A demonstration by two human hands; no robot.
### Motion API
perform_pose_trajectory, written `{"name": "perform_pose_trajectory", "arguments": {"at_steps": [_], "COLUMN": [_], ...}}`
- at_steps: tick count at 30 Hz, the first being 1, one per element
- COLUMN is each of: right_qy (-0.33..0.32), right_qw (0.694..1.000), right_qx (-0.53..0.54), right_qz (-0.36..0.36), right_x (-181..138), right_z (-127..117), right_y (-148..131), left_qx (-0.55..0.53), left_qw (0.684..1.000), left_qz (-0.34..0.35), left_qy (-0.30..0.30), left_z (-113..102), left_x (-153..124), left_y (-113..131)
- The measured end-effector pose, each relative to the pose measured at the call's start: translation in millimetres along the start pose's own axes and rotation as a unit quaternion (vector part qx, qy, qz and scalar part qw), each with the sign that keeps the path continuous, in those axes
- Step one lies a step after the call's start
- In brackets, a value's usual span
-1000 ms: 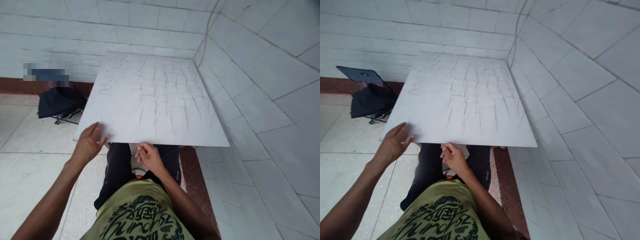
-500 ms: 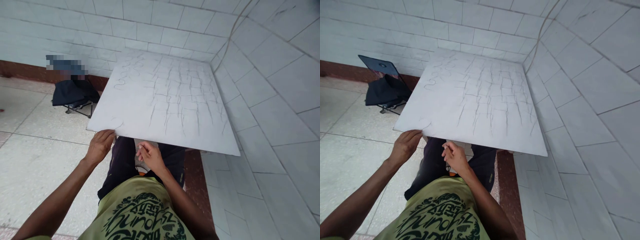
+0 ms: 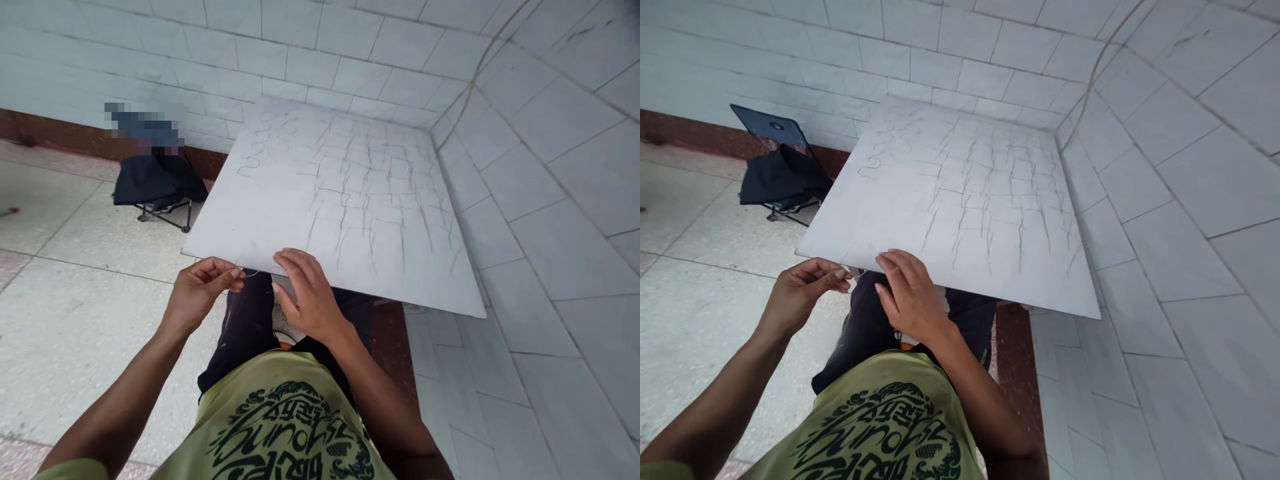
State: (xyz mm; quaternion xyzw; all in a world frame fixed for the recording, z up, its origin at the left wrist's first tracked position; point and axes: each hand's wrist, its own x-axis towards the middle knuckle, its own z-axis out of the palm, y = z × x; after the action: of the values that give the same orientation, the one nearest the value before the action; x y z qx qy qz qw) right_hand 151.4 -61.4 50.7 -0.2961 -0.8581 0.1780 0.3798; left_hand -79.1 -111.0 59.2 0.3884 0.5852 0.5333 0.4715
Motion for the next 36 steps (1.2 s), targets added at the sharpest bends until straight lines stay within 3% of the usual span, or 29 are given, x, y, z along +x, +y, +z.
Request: {"name": "perform_pose_trajectory", "arguments": {"at_steps": [4, 9, 13, 16, 19, 26, 30, 36], "right_qy": [-0.095, -0.114, -0.090, -0.047, -0.008, 0.052, 0.069, 0.100], "right_qw": [0.995, 0.976, 0.896, 0.850, 0.852, 0.899, 0.886, 0.859], "right_qx": [0.023, 0.156, 0.366, 0.452, 0.449, 0.359, 0.374, 0.401], "right_qz": [0.005, 0.103, 0.233, 0.267, 0.267, 0.246, 0.266, 0.302], "right_x": [1, -16, -16, -12, -11, -16, -20, -27], "right_z": [9, 30, 38, 42, 44, 40, 43, 48], "right_y": [7, 15, 19, 23, 23, 19, 21, 24], "left_qx": [-0.040, -0.077, -0.097, -0.082, -0.072, -0.091, -0.040, -0.006], "left_qw": [0.999, 0.996, 0.993, 0.993, 0.992, 0.986, 0.993, 0.987], "left_qz": [-0.024, -0.042, -0.062, -0.070, -0.080, -0.106, -0.073, -0.121], "left_qy": [-0.019, -0.015, -0.024, -0.049, -0.066, -0.086, -0.079, -0.103], "left_z": [4, 13, 22, 29, 36, 48, 51, 50], "left_x": [2, 4, 6, 6, 5, -1, -5, -10], "left_y": [-4, -7, -9, -13, -16, -25, -34, -43]}}
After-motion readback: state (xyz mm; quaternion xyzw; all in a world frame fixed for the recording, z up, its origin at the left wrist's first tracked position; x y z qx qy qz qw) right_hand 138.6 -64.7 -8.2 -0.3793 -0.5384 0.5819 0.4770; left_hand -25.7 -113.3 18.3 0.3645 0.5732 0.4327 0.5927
